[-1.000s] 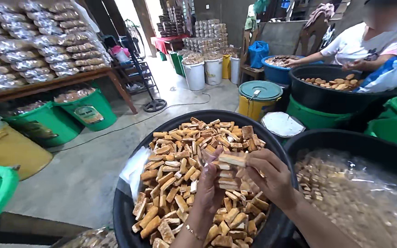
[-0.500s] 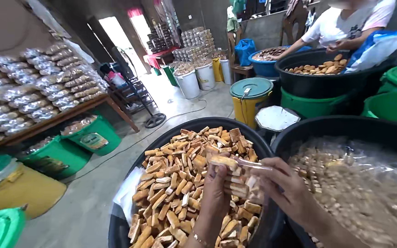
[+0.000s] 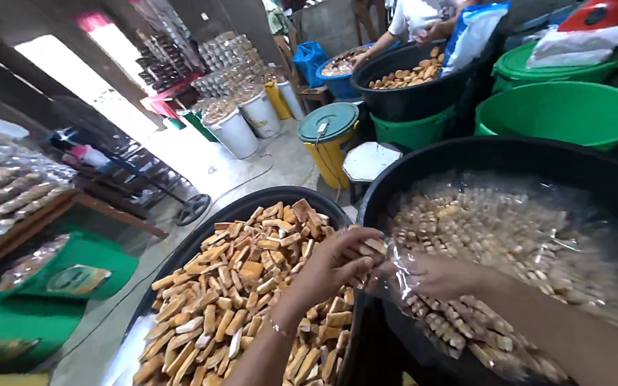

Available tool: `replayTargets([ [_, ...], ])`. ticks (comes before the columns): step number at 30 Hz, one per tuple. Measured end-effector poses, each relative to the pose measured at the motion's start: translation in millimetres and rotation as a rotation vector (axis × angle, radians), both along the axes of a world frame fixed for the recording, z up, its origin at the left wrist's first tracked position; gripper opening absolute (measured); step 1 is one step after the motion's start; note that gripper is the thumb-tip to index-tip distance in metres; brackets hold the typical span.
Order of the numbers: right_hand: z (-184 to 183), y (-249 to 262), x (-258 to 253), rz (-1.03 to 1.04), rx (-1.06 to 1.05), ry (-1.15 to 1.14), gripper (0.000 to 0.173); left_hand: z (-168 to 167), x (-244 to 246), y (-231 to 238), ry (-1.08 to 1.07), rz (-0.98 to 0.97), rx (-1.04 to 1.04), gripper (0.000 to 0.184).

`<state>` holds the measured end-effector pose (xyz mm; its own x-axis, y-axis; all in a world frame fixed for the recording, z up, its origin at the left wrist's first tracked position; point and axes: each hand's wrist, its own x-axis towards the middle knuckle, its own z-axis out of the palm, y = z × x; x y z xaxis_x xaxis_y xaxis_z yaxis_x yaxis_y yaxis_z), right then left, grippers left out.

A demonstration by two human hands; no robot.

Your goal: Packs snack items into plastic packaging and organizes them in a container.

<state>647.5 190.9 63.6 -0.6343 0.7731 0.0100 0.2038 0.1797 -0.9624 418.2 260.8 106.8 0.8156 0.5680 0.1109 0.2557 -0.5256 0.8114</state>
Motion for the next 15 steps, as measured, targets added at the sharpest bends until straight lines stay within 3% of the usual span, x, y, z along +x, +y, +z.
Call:
replayTargets([
  [5, -13, 1, 26, -0.055, 0.135, 0.093, 0.028, -17, 14, -4, -0.183, 0.091, -0.183, 0.042],
  [9, -2, -1, 28, -0.128, 0.094, -0.110, 0.039, -37, 39, -9, -0.216, 0.297, -0.159, 0.033],
  [13, -15, -10, 55, -0.244, 0.075, 0.127, 0.042, -45, 48, -4, -0.382, 0.389, -0.156, 0.037],
  [15, -19, -14, 65, -0.261, 0.100, 0.174, 0.058, -49, 59, -9, -0.356, 0.384, -0.072, 0.039],
])
